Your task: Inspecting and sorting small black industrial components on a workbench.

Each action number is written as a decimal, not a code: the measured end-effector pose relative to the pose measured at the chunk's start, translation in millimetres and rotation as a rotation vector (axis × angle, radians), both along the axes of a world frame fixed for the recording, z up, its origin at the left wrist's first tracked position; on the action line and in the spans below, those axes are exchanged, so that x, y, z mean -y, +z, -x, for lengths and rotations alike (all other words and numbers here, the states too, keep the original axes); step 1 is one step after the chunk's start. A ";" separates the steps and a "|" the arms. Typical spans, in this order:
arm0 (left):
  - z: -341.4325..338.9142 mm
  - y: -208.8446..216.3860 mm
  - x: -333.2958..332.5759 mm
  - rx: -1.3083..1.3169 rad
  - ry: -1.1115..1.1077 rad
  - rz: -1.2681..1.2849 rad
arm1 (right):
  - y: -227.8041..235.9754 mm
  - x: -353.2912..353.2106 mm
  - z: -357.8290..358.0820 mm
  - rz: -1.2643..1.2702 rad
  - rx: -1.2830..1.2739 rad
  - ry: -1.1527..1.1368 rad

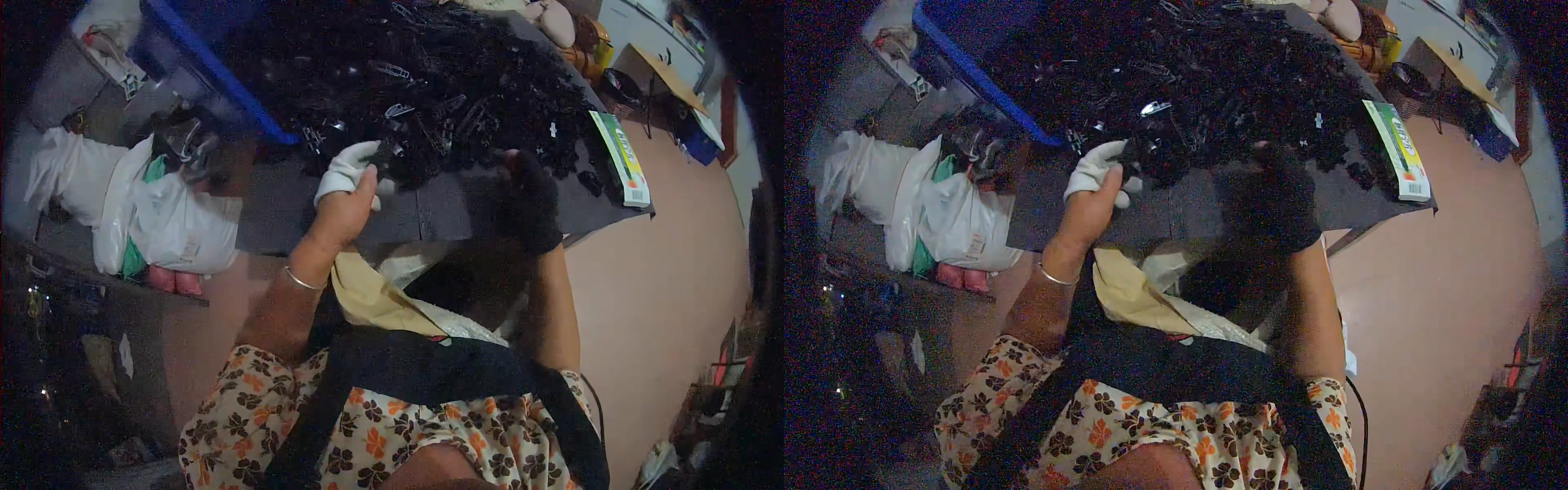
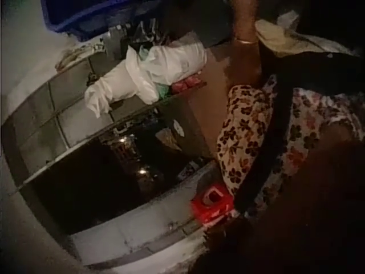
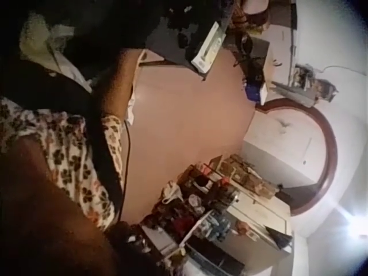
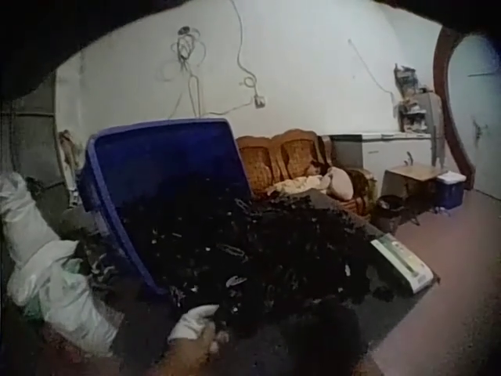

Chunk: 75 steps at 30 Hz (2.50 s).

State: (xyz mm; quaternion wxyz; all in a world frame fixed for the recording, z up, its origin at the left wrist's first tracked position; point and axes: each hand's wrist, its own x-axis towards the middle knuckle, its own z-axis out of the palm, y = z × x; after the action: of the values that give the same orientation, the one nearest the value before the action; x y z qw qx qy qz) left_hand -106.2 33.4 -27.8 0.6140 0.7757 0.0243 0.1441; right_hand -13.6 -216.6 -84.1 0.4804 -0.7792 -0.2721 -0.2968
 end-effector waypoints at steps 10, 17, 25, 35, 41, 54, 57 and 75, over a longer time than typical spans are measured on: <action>21.2 15.3 31.2 -0.293 -0.312 0.536 | 57.9 -31.2 67.7 0.255 -0.020 0.235; 27.6 22.1 36.2 -0.315 -0.440 0.665 | 54.3 -28.7 66.6 0.299 0.138 0.290; 28.9 9.4 36.7 -0.185 -0.406 0.309 | 52.2 -29.1 66.3 0.432 0.236 0.280; 33.0 -1.3 41.8 -0.120 -0.293 0.360 | 40.0 -39.6 66.8 0.296 -0.102 0.122; 35.0 -18.7 47.6 0.183 -0.187 0.098 | 49.1 -46.3 77.6 0.017 -0.494 0.157; 40.0 -9.3 43.5 0.415 -0.087 -0.613 | 39.5 -56.1 80.7 -0.096 -0.640 0.431; 42.3 -8.4 33.7 -0.008 -0.156 -0.002 | 42.3 -54.1 75.3 0.055 -0.316 0.297; -16.3 49.9 58.3 0.198 -0.072 -1.321 | 26.9 21.0 2.6 0.621 0.259 -0.304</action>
State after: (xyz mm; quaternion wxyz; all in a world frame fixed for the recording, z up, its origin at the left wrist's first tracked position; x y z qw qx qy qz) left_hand -89.9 -24.9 22.1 0.0135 0.9721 -0.1514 0.1787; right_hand -16.2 -237.6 -57.3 0.1330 -0.8753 -0.2888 -0.3643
